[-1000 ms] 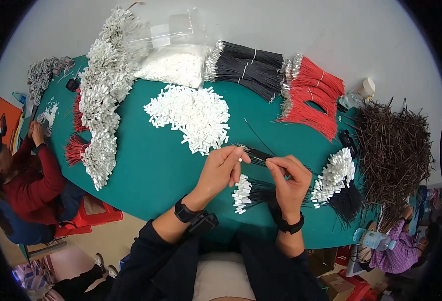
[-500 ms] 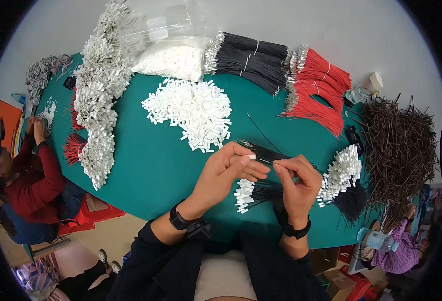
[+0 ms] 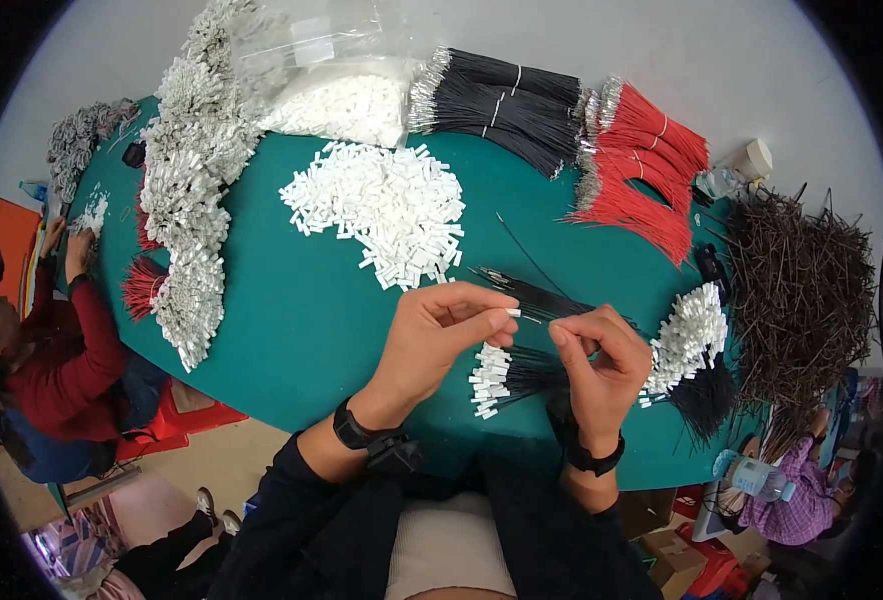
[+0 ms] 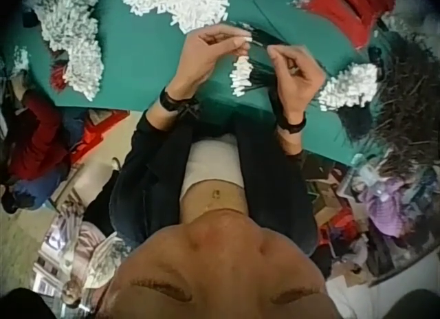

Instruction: The person picks up a white plastic sleeve and slides it onto the end of a black wire by hand. They repeat this process for several wires, then gather the wires together and place them into a pile on the table.

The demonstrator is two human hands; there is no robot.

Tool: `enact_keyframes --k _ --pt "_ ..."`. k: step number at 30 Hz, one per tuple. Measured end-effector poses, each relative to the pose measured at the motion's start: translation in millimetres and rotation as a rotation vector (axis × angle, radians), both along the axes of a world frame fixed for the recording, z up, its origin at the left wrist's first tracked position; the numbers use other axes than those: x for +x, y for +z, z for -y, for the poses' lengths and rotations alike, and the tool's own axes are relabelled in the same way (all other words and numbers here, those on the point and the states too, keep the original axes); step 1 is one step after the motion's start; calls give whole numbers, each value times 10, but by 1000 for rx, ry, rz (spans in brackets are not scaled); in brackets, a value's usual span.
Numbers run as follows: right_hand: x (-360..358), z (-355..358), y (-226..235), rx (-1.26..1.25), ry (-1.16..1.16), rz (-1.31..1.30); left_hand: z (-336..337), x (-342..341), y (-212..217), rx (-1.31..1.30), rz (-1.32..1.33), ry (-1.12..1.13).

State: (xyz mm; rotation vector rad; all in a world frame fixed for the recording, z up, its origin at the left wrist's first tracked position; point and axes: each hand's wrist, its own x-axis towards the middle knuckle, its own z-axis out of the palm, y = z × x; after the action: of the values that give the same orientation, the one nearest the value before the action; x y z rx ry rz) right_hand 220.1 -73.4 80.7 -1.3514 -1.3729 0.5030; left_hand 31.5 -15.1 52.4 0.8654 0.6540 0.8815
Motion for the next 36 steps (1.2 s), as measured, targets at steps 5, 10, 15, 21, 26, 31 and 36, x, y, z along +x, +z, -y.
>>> enact_keyframes --k 5,10,15,21,26,31,36 --pt "5 9 20 5 -13 31 15 33 -18 -10 60 70" --pt "14 8 25 0 -26 63 13 37 26 22 -1 83" --pt "-1 8 25 -16 -17 60 6 25 41 34 -51 85" --pt "1 1 17 -4 -9 71 -1 12 19 65 -96 58" --pt "15 -4 8 26 6 157 -3 20 23 126 -126 70" --pt "-11 -14 29 53 11 191 10 15 27 197 -167 71" --pt "-37 2 17 -5 30 95 25 27 -4 176 -178 31"
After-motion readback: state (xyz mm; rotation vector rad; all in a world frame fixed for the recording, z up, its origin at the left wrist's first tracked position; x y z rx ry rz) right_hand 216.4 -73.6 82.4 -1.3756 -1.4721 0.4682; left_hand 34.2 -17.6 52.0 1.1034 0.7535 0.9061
